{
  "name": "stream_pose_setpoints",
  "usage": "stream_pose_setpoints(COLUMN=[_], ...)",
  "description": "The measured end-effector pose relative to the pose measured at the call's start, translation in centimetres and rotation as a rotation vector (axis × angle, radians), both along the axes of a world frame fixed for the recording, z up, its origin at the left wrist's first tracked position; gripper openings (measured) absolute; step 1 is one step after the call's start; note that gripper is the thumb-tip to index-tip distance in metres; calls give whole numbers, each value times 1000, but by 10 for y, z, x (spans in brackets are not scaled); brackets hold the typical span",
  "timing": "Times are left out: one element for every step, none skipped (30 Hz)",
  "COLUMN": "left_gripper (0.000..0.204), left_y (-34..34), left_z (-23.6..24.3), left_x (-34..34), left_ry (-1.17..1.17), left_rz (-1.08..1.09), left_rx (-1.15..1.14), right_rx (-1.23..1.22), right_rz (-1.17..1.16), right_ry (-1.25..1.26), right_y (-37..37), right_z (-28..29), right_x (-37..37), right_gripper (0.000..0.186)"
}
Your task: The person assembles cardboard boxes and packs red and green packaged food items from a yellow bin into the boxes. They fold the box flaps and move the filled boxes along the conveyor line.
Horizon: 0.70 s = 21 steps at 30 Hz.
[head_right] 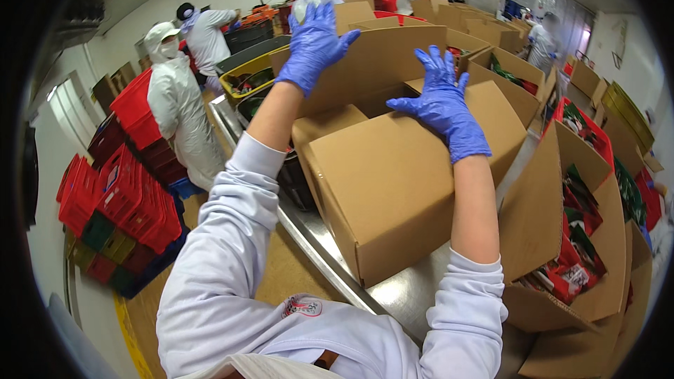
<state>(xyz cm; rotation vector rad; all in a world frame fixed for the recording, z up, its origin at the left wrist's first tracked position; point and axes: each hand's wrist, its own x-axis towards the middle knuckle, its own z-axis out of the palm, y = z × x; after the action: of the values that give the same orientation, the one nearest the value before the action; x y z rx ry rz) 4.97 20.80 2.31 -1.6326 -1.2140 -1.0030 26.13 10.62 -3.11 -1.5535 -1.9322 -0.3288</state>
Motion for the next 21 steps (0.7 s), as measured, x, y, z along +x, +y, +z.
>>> stream_pose_setpoints(left_gripper=[66, 71, 77, 80, 84, 88, 91, 94, 97, 99, 101, 104, 104, 99, 98, 97, 97, 97, 97, 95, 93], left_y=[0, -4, -12, -24, -42, -61, -81, -100, -116, -130, -150, -165, -158, -157, -157, -157, -155, -156, -159, -164, -171], left_z=[6, 12, 18, 22, 24, 25, 28, 27, 23, 13, -15, -32, -32, -39, -47, -52, -53, -52, -50, -46, -44], left_x=[-7, -12, -13, -10, -2, 3, 5, 10, 13, 15, 24, 32, 29, 29, 29, 30, 29, 28, 26, 23, 20], left_ry=[22, 50, 71, 53, 31, 24, -59, -35, -17, -16, 55, 139, 100, 58, 47, -1, 24, 12, 18, -1, -4], left_rz=[-42, -36, -66, -59, -85, -127, -153, -221, -277, -282, -267, -204, -320, -302, -326, -309, -345, -335, -320, -324, -336], left_rx=[-254, -579, -845, -861, -836, -799, -849, -902, -952, -998, -872, -756, -955, -963, -917, -805, -869, -866, -870, -840, -818], right_rx=[-25, -23, -41, -99, -135, -168, -204, -193, -168, -203, -109, -77, -52, -36, 94, 334, 530, 724, 820, 959, 853], right_rz=[-28, -52, -82, -126, -161, -210, -216, -199, -205, -241, -230, -177, -127, -89, -16, 30, 56, 88, -48, -182, -277], right_ry=[2, 2, -15, -24, -35, -43, -61, -27, -6, -8, 84, 110, 140, 181, 365, 465, 548, 628, 688, 668, 804], right_y=[-1, -1, -3, -3, -4, -5, -5, -5, -4, -4, -4, -3, -4, -5, -9, -11, -15, -18, -22, -29, -32], right_z=[0, 0, 0, 1, 1, 1, 2, 3, 4, 4, 4, 5, 6, 5, 0, -4, -9, -17, -30, -50, -73], right_x=[-2, -5, -7, -11, -13, -15, -17, -18, -20, -20, -19, -16, -10, -1, 11, 26, 46, 68, 91, 114, 134], right_gripper=[106, 112, 117, 118, 120, 121, 124, 124, 124, 125, 122, 120, 119, 118, 93, 80, 67, 56, 42, 31, 33])
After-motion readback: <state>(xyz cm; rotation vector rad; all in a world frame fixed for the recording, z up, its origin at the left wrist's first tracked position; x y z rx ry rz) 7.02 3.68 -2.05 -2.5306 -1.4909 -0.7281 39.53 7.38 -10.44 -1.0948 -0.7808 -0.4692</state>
